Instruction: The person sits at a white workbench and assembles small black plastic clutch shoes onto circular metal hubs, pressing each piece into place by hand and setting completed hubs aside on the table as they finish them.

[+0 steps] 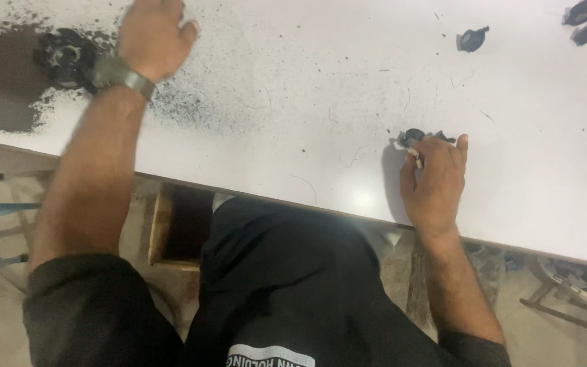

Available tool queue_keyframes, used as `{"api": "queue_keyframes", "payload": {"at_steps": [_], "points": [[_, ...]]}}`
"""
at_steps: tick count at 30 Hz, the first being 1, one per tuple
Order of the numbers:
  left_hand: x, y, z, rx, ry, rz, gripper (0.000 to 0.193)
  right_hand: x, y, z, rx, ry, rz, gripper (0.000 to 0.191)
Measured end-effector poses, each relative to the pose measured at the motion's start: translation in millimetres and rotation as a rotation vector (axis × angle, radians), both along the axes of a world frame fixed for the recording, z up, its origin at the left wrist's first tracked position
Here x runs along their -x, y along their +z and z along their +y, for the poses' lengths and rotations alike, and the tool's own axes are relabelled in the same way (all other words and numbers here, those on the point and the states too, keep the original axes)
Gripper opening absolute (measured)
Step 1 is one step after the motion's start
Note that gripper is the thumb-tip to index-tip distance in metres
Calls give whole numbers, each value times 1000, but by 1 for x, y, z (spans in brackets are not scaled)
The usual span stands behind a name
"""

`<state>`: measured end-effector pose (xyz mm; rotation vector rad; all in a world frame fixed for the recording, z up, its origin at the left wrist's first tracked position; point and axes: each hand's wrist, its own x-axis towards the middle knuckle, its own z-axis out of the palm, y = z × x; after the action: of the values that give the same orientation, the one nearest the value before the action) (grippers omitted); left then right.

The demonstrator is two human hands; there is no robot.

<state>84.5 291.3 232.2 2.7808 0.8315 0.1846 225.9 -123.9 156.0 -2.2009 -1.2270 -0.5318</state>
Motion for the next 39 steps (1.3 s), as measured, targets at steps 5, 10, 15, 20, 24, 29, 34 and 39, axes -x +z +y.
{"api": "queue_keyframes", "payload": {"at_steps": [5,10,15,20,24,29,34,39], "points": [[9,-55,-97,-202,-244,-167,68,-2,-4,-9,1,4,7,30],[18,-45,-182,-4,-305,-230,79,3,-3,-15,-22,-5,-5,31],[42,4,-168,-163,-500,-155,67,7,-6,-38,-194,22,-30,28],[39,-7,-154,-276,-687,383,60,23,-17,-38,-264,146,58,27],[24,-10,-156,-153,-692,162,39,42,-15,-35,-258,228,132,25],[23,-20,-181,452,-336,58,27,59,-3,-30,-22,242,137,23],[26,-37,-216,637,-236,-38,26,80,-5,-1,64,184,144,44],[38,-34,-232,538,-230,-105,32,80,-8,9,74,119,130,45]]}}
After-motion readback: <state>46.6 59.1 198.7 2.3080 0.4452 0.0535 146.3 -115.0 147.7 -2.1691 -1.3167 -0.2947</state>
